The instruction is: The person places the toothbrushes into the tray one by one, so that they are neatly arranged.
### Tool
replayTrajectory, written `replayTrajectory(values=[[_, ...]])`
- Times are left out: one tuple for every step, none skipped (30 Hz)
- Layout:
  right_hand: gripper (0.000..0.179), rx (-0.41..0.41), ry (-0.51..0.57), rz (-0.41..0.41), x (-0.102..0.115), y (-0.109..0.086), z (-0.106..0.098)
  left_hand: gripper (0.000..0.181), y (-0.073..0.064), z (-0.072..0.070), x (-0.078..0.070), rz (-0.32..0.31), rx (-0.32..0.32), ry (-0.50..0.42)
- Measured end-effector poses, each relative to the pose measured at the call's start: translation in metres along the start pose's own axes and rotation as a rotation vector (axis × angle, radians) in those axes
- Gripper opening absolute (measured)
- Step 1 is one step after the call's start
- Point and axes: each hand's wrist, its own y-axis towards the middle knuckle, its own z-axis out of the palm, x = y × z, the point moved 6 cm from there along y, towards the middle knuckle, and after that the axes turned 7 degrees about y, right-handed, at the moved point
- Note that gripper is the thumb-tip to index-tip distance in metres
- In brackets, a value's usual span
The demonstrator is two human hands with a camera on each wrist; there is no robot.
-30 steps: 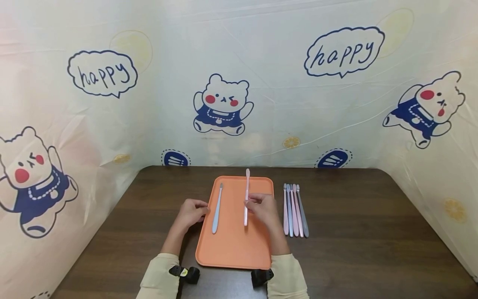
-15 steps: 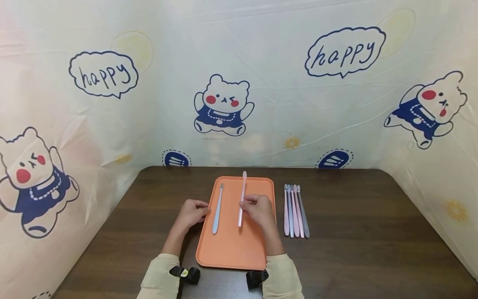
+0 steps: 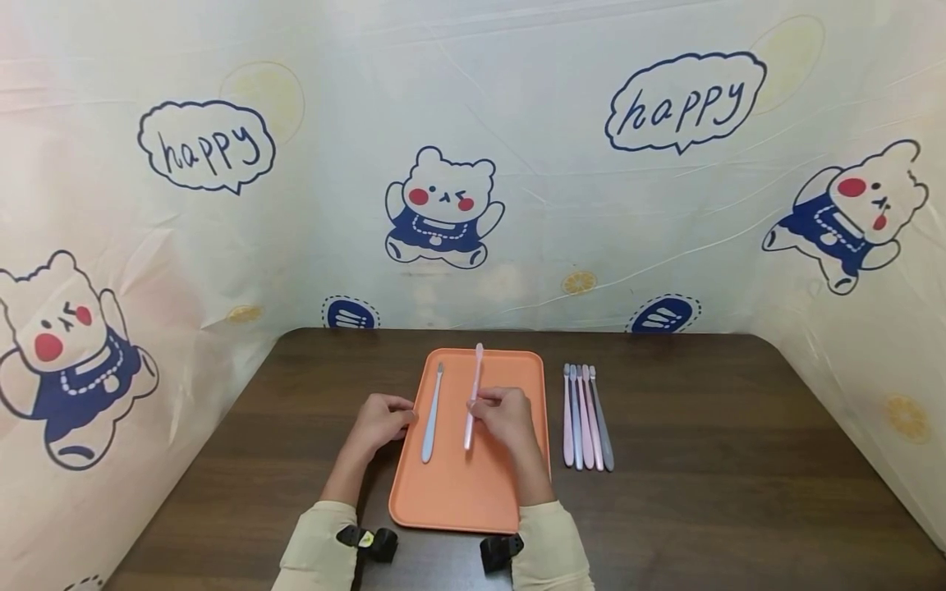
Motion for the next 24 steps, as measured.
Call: replayTrajectory(values=[[0.026, 0.003, -0.007, 0.000, 0.000, 0.000, 0.001, 0.022, 0.000, 0.000, 0.000, 0.000, 0.001, -0.001], [0.026, 0.006, -0.008, 0.006, -0.001, 0.000, 0.003, 0.022, 0.000, 0.000, 0.000, -0.002, 0.003, -0.002], [0.026, 0.010, -0.014, 0.010, -0.002, 0.000, 0.005, 0.022, 0.000, 0.000, 0.000, -0.004, 0.005, -0.002], [0.026, 0.012, -0.019, 0.017, -0.003, 0.000, 0.006, 0.022, 0.000, 0.001, 0.000, -0.007, 0.006, -0.003], [0.026, 0.018, -0.023, 0.017, -0.003, 0.000, 0.008, 0.023, 0.000, 0.001, 0.000, -0.006, 0.008, -0.002], [0.026, 0.021, -0.031, 0.016, -0.003, 0.000, 0.009, 0.023, 0.000, 0.000, 0.000, -0.005, 0.008, 0.000], [0.026, 0.025, -0.032, 0.015, -0.003, 0.000, 0.010, 0.022, 0.000, 0.000, 0.000, -0.004, 0.007, 0.002], [0.026, 0.028, -0.034, 0.015, -0.003, 0.000, 0.011, 0.022, 0.000, 0.000, 0.000, -0.002, 0.007, 0.004], [0.026, 0.029, -0.035, 0.014, -0.004, 0.001, 0.013, 0.022, 0.000, 0.000, 0.000, 0.000, 0.006, 0.006], [0.026, 0.030, -0.037, 0.014, -0.004, 0.001, 0.014, 0.022, 0.000, -0.001, 0.000, 0.002, 0.005, 0.009], [0.026, 0.029, -0.039, 0.017, -0.005, 0.001, 0.014, 0.022, 0.000, -0.001, 0.000, 0.007, 0.005, 0.013], [0.027, 0.029, -0.041, 0.017, -0.005, 0.001, 0.015, 0.022, 0.000, -0.001, 0.000, 0.005, 0.004, 0.012], [0.027, 0.028, -0.042, 0.021, -0.006, 0.002, 0.016, 0.022, 0.000, -0.001, 0.000, 0.002, 0.004, 0.013], [0.027, 0.029, -0.042, 0.023, -0.006, 0.002, 0.017, 0.022, 0.000, -0.002, 0.000, 0.002, 0.004, 0.013], [0.027, 0.030, -0.041, 0.027, -0.007, 0.002, 0.018, 0.022, 0.000, -0.002, 0.000, 0.005, 0.005, 0.016], [0.026, 0.031, -0.044, 0.031, -0.008, 0.002, 0.019, 0.022, 0.000, -0.002, 0.000, 0.004, 0.006, 0.016], [0.026, 0.032, -0.044, 0.032, -0.009, 0.002, 0.020, 0.022, -0.001, -0.002, 0.000, 0.006, 0.006, 0.019], [0.026, 0.033, -0.047, 0.032, -0.009, 0.001, 0.020, 0.022, -0.001, -0.002, 0.000, 0.004, 0.006, 0.017], [0.025, 0.036, -0.058, 0.029, -0.010, 0.001, 0.021, 0.022, -0.001, -0.002, 0.000, 0.007, 0.006, 0.018], [0.025, 0.039, -0.066, 0.027, -0.010, 0.001, 0.022, 0.022, -0.001, -0.001, 0.000, 0.008, 0.008, 0.017], [0.024, 0.041, -0.075, 0.025, -0.010, 0.000, 0.023, 0.022, -0.001, -0.001, -0.001, 0.011, 0.008, 0.017], [0.023, 0.046, -0.087, 0.021, -0.010, 0.000, 0.024, 0.022, -0.001, -0.001, -0.001, 0.008, 0.008, 0.015], [0.023, 0.052, -0.101, 0.013, -0.010, -0.001, 0.025, 0.022, -0.001, -0.001, -0.001, 0.011, 0.009, 0.015], [0.023, 0.057, -0.112, 0.011, -0.011, -0.001, 0.026, 0.022, -0.001, -0.001, -0.001, 0.012, 0.010, 0.014]])
